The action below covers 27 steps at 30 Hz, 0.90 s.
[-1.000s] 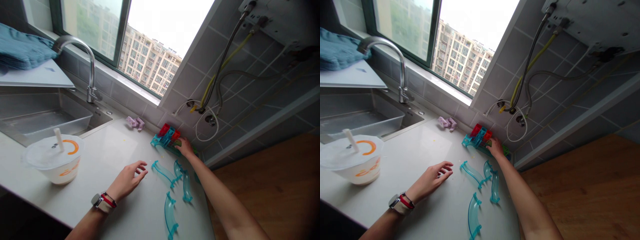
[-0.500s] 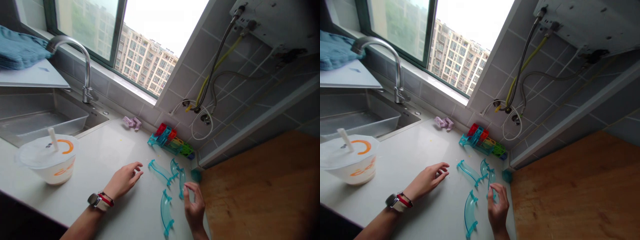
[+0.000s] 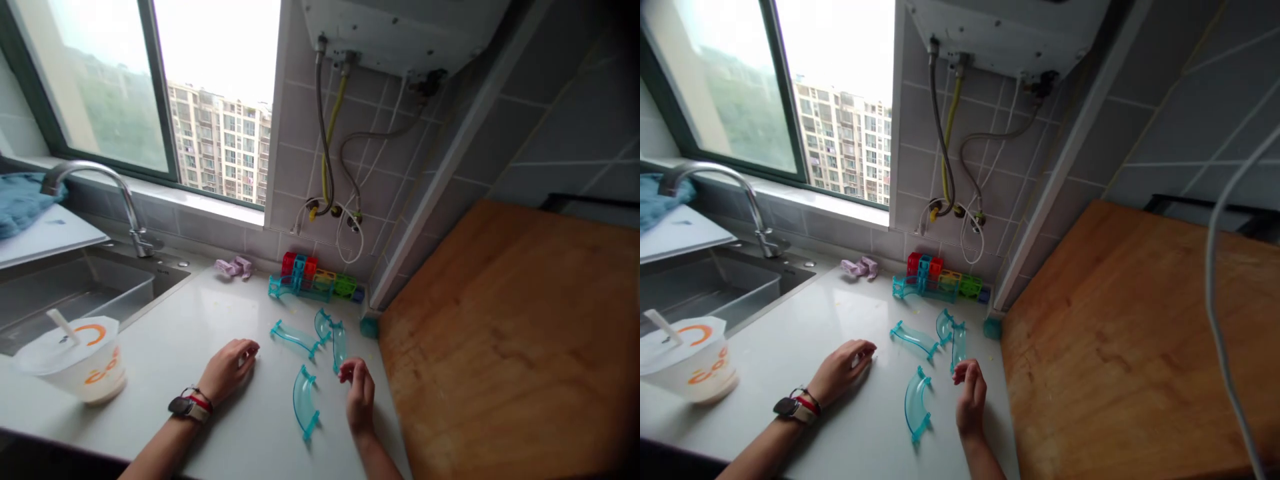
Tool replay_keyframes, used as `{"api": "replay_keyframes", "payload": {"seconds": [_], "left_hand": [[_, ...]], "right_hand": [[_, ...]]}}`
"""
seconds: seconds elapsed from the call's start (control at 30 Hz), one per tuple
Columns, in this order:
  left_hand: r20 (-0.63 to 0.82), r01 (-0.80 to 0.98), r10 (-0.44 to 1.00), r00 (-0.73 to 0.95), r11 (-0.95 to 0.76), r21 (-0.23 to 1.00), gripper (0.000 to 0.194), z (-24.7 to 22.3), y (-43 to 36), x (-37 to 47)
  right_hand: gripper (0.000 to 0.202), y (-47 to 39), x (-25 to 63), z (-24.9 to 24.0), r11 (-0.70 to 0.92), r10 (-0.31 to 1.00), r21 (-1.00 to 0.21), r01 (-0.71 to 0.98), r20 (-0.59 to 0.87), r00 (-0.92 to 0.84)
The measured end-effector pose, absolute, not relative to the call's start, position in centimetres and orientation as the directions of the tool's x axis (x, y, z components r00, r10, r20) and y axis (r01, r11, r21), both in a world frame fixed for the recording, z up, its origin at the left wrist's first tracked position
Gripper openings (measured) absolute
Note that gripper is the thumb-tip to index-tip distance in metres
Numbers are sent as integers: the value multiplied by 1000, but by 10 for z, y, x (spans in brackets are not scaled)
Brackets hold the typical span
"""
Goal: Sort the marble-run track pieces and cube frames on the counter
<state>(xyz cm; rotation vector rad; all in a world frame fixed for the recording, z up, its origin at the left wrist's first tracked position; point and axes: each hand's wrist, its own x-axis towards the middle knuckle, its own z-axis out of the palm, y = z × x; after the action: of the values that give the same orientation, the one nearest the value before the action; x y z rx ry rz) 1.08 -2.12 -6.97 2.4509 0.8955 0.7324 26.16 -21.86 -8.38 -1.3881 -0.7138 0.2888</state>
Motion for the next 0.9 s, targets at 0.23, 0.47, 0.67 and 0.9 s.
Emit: {"api": "replay_keyframes", "payload": {"seconds": [0.23,0.47,0.67,0.9], "left_hand": [[48,328,395,917,-819,470,36,2,-58,41],[-86,309,297,951,-924,227,36,27,-44,84],[-42,297,294,955,-944,143,40,27,-8,108],[-3,341,350,937,-913,226,74,13,39,99]], "right_hand": [[69,-211,254,-84,239,671,-970,-46,130,730],[72,-216,244,-84,196,758,-977,-83,97,645],[71,-217,242,-78,195,754,-979,-60,110,647],[67,-223,246,-80,168,769,-985,-23,116,629]]}}
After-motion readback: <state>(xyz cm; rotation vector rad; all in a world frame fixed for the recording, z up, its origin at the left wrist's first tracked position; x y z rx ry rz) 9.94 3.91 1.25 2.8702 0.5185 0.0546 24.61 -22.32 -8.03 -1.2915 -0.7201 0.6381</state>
